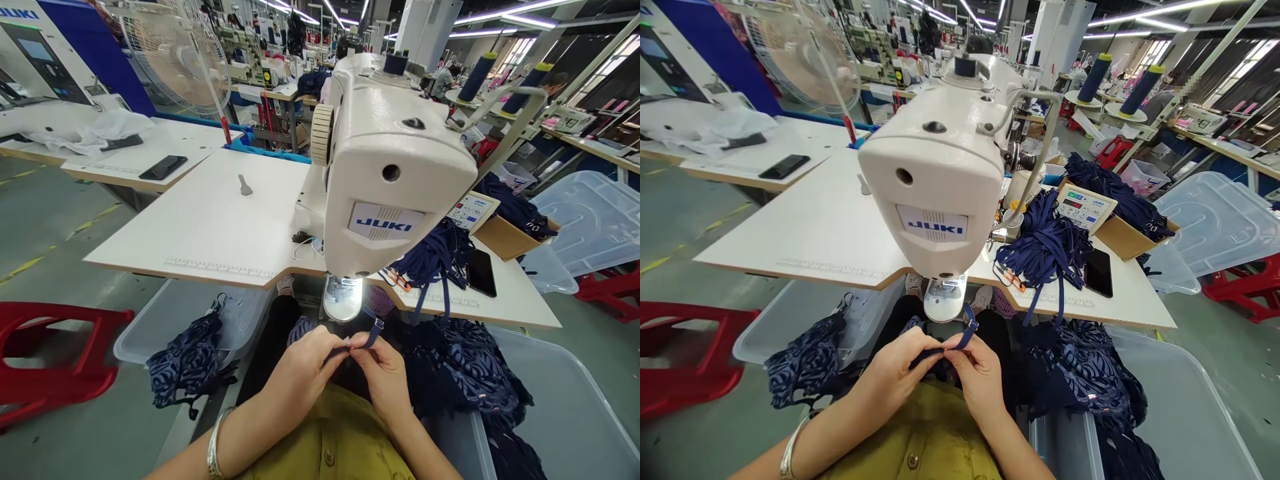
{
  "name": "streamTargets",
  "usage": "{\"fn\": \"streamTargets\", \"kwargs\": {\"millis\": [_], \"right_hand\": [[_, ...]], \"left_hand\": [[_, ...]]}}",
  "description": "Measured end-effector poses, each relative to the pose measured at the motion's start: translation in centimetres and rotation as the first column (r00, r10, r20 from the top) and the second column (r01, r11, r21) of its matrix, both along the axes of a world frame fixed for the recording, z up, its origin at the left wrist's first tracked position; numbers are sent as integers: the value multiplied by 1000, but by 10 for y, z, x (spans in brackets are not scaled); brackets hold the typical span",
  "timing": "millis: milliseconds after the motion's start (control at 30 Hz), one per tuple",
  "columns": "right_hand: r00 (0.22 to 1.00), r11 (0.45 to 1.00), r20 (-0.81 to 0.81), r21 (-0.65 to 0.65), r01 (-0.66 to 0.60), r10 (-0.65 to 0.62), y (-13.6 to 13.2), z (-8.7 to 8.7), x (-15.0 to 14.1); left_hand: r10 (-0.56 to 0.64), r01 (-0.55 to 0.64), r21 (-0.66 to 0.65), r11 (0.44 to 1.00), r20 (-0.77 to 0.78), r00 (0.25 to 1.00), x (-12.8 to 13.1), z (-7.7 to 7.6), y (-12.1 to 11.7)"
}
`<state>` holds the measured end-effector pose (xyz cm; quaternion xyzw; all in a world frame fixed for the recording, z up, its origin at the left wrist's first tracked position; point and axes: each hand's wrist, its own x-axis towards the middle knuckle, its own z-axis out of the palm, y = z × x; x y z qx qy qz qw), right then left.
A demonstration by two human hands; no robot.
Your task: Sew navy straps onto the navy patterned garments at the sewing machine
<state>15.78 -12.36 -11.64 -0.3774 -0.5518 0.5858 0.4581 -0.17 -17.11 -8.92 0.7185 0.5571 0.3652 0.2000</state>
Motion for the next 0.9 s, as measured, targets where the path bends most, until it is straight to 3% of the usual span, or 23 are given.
{"fn": "streamTargets", "kwargs": {"millis": [167,333,500,700,900], "right_hand": [[999,991,16,123,44,-46,-3,-1,2],[997,976,-11,206,74,-74,-6,-3,1],[996,975,-73,212,71,-57,-5,-4,-1],[993,988,-116,146,54,-37,-4,-7,-2],[997,1000,71,-16,17,-16,-6,8,-3]], "left_hand": [[19,13,202,979,-157,987,0,2,-3],[43,4,218,976,-210,977,1,4,-2],[3,14,142,990,-122,993,1,7,-1],[-21,29,-73,997,115,993,1,10,1],[46,-10,-214,977,166,985,3,7,5]]}}
